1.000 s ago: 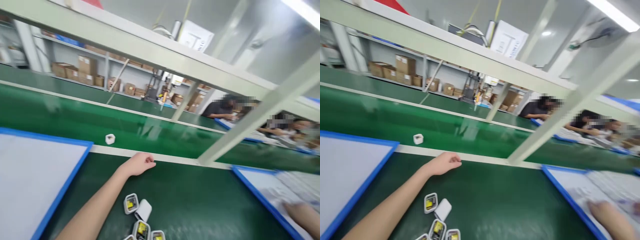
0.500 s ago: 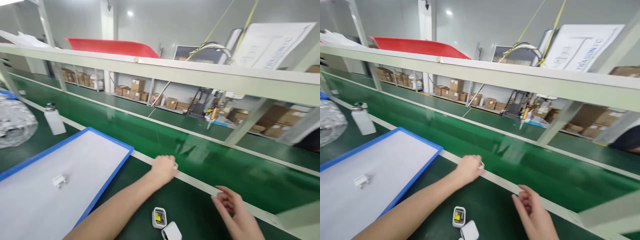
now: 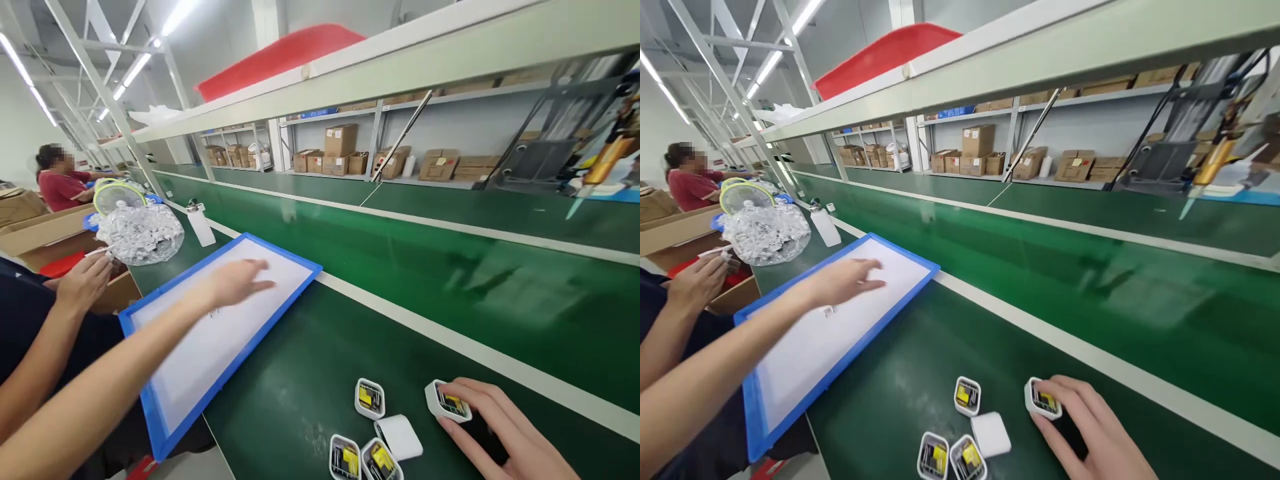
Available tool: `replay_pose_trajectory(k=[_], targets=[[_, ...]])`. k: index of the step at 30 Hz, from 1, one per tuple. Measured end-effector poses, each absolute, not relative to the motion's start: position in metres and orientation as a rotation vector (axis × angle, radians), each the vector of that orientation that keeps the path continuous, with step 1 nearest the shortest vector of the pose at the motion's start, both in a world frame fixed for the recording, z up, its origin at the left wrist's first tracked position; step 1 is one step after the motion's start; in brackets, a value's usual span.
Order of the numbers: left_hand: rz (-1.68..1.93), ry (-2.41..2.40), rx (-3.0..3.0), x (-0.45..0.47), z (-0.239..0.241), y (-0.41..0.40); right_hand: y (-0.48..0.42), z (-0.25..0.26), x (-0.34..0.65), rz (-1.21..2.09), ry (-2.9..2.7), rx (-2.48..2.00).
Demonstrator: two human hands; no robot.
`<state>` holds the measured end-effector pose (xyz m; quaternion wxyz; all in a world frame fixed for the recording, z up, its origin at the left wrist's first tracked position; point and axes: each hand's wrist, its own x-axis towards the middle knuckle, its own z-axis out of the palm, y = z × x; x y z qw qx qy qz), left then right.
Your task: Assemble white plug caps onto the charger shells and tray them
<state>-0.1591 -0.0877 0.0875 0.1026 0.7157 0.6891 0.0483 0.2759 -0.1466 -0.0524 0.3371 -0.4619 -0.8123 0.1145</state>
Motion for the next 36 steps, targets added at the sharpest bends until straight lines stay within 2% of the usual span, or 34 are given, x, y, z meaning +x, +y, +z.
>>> replay_pose_trajectory(k=[4, 8, 11, 16, 20, 23, 29, 33, 36], targets=[[0.103, 2.214, 1.838, -0.233, 0.064, -0.122, -0.148, -0.048, 0.269, 0.412, -2.101, -1.239], [0.219, 2.127, 1.697, -0.233, 0.044, -0.128, -0.158, -0.037, 0.264, 0.460, -2.090, -1.262], [0.315, 1.918, 1.792, -0.181, 0.049, -0.111, -0.169, -0.031, 0.260, 0.373, -1.968, -1.289], [0.568, 1.092, 1.695, -0.011, 0.061, -0.114, -0.188, -0.023, 0.254, 0.314, -1.984, -1.096], [0.428, 0.856, 1.643, 0.087, 0.053, -0.123, -0.193, -0.021, 0.258, 0.335, -1.900, -1.003], [0.401, 0.782, 1.629, 0.092, 0.054, -0.121, -0.189, -0.023, 0.265, 0.425, -1.698, -1.079], [0.408, 0.998, 2.040, 0.050, 0.036, -0.107, -0.175, -0.025, 0.269, 0.959, -1.258, -0.973], [0.329, 0.803, 1.938, 0.066, 0.004, -0.097, -0.169, -0.021, 0.276, 1.025, -1.216, -0.974], [0.421, 0.659, 1.902, 0.087, -0.011, -0.088, -0.167, -0.014, 0.286, 0.994, -1.258, -1.037]])
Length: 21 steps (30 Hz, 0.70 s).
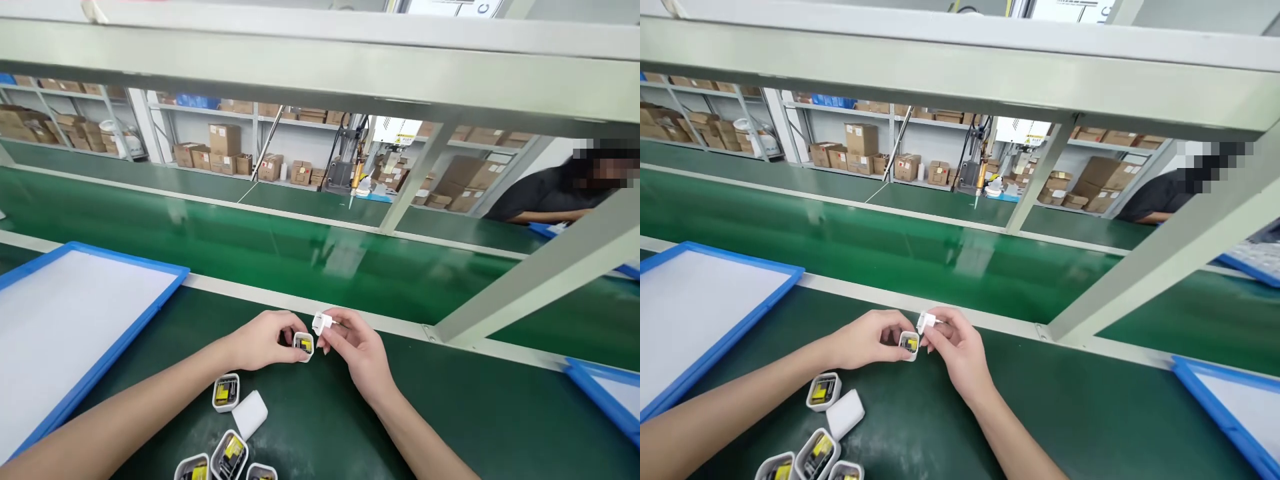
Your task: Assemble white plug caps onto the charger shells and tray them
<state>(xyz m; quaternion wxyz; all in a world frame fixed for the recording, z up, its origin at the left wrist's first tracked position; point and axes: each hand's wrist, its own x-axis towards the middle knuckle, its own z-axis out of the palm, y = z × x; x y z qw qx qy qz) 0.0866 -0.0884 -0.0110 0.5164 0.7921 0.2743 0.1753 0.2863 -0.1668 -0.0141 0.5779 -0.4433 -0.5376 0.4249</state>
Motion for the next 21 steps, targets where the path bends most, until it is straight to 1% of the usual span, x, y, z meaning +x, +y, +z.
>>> replay_pose_trajectory(k=[5, 11, 13, 15, 16, 21], targets=[[0.497, 0.510, 1.897, 0.099, -0.025, -0.077, -0.165, 0.009, 0.299, 0.972, -1.268, -1.181], [0.561, 0.476, 1.997, 0.098, -0.033, -0.075, -0.166, 0.028, 0.297, 1.323, -1.203, -1.395], [0.578, 0.510, 2.049, 0.100, -0.033, -0.076, -0.167, 0.029, 0.294, 1.319, -1.297, -1.481], [0.571, 0.559, 2.076, 0.102, -0.032, -0.077, -0.169, 0.028, 0.290, 1.165, -1.484, -1.582], [0.562, 0.575, 2.077, 0.103, -0.031, -0.077, -0.170, 0.026, 0.288, 1.023, -1.608, -1.617], [0.533, 0.607, 2.092, 0.104, -0.028, -0.077, -0.171, 0.009, 0.282, 0.171, -2.148, -1.570]])
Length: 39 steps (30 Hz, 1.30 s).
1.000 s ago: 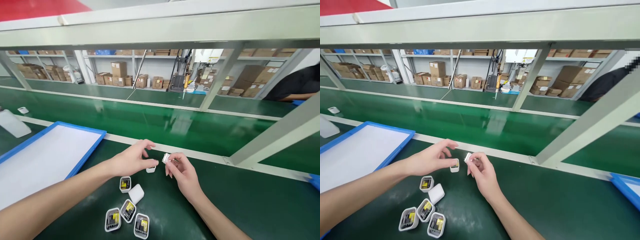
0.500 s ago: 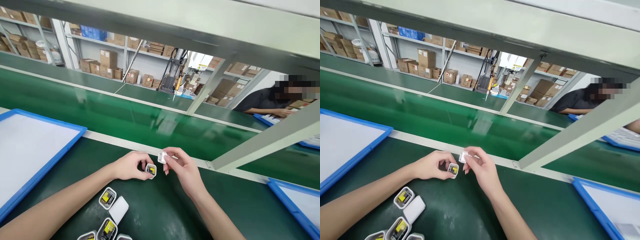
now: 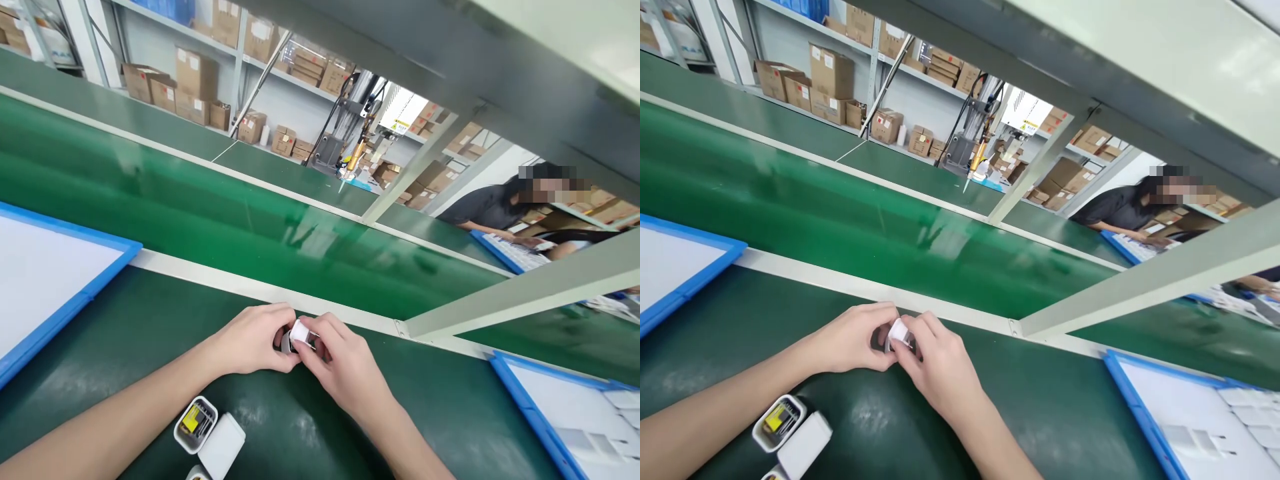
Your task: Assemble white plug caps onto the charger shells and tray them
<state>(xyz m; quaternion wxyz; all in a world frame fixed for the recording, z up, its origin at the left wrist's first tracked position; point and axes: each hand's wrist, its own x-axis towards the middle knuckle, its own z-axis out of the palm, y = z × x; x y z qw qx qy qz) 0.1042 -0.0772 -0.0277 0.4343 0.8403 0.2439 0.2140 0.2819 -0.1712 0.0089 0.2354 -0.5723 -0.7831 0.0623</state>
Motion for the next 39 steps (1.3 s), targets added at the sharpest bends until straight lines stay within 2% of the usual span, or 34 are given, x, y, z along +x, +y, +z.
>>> replay_pose_trajectory(k=[4, 7, 10, 15, 19, 33, 39], targets=[[0.544, 0.598, 2.089, 0.104, -0.029, -0.076, -0.167, -0.004, 0.287, -0.387, -2.337, -1.387], [0.566, 0.588, 2.074, 0.104, -0.031, -0.075, -0.165, -0.006, 0.293, -0.506, -2.376, -1.263], [0.561, 0.598, 2.059, 0.104, -0.033, -0.075, -0.164, -0.004, 0.294, -0.367, -2.351, -1.317], [0.557, 0.603, 2.050, 0.105, -0.032, -0.074, -0.164, 0.013, 0.292, 0.121, -2.301, -1.430], [0.550, 0.592, 2.036, 0.104, -0.031, -0.074, -0.165, 0.028, 0.294, 0.298, -2.308, -1.437], [0.490, 0.606, 2.112, 0.105, -0.029, -0.071, -0.163, 0.012, 0.295, 0.194, -2.416, -1.465], [0.510, 0.586, 2.115, 0.105, -0.031, -0.071, -0.166, 0.018, 0.286, 0.250, -2.390, -1.547]])
